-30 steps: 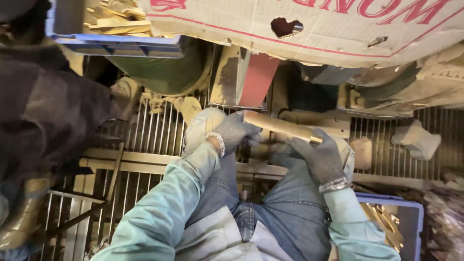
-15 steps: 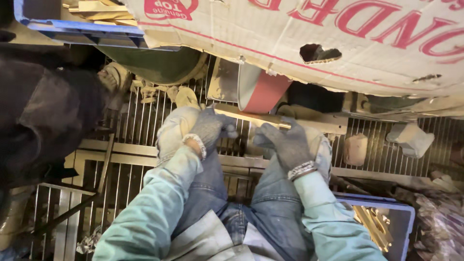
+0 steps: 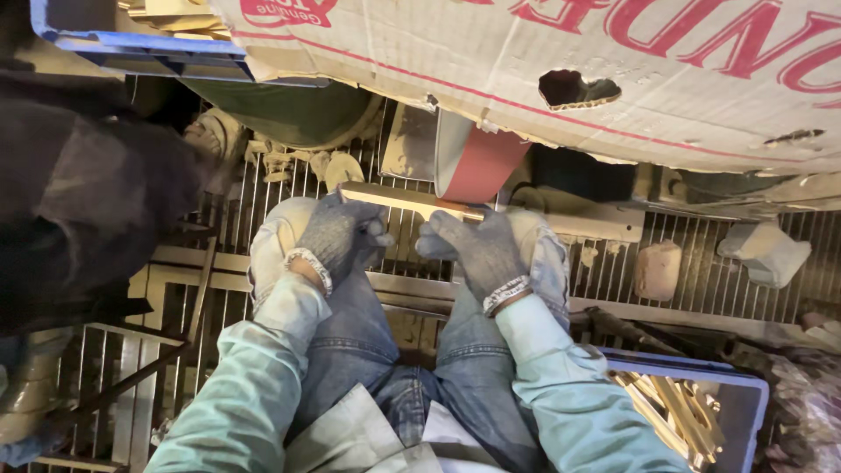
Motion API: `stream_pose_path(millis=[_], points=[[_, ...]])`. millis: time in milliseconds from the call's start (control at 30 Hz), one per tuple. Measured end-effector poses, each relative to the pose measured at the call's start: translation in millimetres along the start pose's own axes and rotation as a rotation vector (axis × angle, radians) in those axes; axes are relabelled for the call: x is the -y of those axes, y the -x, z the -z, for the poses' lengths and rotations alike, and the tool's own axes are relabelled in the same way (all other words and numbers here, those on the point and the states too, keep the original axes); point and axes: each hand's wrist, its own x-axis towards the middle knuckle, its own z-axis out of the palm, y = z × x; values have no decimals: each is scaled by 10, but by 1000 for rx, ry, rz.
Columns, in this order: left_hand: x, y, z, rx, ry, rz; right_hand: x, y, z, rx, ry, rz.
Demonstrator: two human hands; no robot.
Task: The person sits on a metal grate floor and repeatedly rubs small brass-colored metal rods against a red abrasive belt on a bench grinder. They pick up rods from a blue tray, polish them one at a time, and place them back into the tray.
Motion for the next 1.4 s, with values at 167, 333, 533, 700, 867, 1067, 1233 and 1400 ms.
stream_pose_path(millis=[167, 333, 533, 700, 867, 1067, 1233, 1400], points=[[353, -326, -187, 123, 84, -140, 61, 122, 275, -157, 3, -25], [727, -531, -455, 354, -33, -279, 121, 415, 597, -218, -8, 65], [816, -140, -813, 313, -65, -64, 171, 1009, 805, -290, -39, 139], [558, 618, -737, 593, -580, -500, 232, 1773, 976, -221, 431, 289], [514, 1074, -737, 687, -496, -554, 258, 1982, 1053, -155, 602, 481], [479, 752, -685, 630, -548, -457, 265, 1658, 1021, -245, 658, 422], [654, 262, -666, 550, -177, -160, 148, 1275, 984, -127, 192, 209], [660, -175, -690, 369, -87, -69, 156, 874, 854, -248, 47, 80]])
